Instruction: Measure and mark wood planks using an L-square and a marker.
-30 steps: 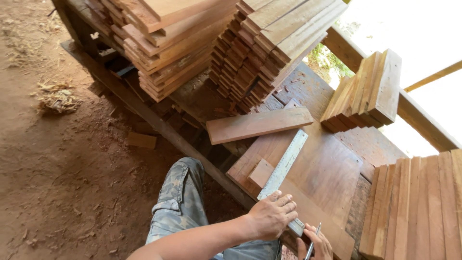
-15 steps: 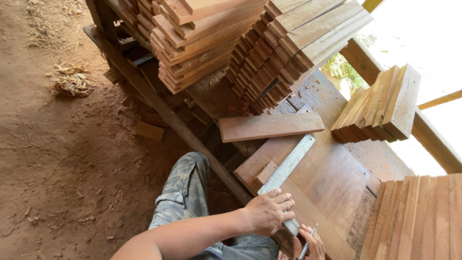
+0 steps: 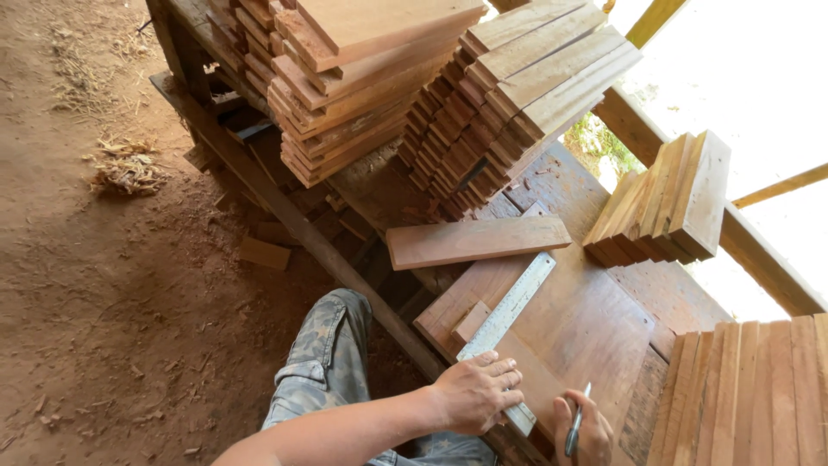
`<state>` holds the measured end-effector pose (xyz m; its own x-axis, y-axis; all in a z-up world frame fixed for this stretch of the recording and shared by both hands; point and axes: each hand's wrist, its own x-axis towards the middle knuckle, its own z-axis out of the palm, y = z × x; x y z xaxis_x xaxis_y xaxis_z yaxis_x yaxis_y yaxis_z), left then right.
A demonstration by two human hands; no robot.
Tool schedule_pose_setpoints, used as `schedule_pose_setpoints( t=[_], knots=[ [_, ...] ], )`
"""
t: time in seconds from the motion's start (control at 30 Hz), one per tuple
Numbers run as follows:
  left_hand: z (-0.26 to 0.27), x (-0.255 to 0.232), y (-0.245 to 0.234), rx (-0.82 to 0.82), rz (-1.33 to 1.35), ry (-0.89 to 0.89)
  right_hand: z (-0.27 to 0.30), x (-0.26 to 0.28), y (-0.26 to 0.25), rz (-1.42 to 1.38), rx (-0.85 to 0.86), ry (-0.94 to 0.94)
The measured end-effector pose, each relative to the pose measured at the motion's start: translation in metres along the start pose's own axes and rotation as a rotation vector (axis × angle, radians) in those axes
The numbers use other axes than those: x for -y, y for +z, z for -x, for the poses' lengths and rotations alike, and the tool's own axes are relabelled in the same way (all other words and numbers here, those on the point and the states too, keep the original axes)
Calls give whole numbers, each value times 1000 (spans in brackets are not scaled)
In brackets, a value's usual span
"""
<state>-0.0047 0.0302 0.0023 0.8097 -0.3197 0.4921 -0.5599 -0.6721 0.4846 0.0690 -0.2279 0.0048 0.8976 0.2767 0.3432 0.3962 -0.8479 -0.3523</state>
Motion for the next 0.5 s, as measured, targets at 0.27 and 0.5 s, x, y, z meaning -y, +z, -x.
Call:
schedule_pose_setpoints(
  t=[0.27, 0.5],
  knots=[
    [-13, -22, 22, 0, 75, 80, 48, -80, 8, 18, -179, 60],
    [-16, -23, 31, 6, 99, 63, 74, 15, -16, -130, -76, -152]
  ],
)
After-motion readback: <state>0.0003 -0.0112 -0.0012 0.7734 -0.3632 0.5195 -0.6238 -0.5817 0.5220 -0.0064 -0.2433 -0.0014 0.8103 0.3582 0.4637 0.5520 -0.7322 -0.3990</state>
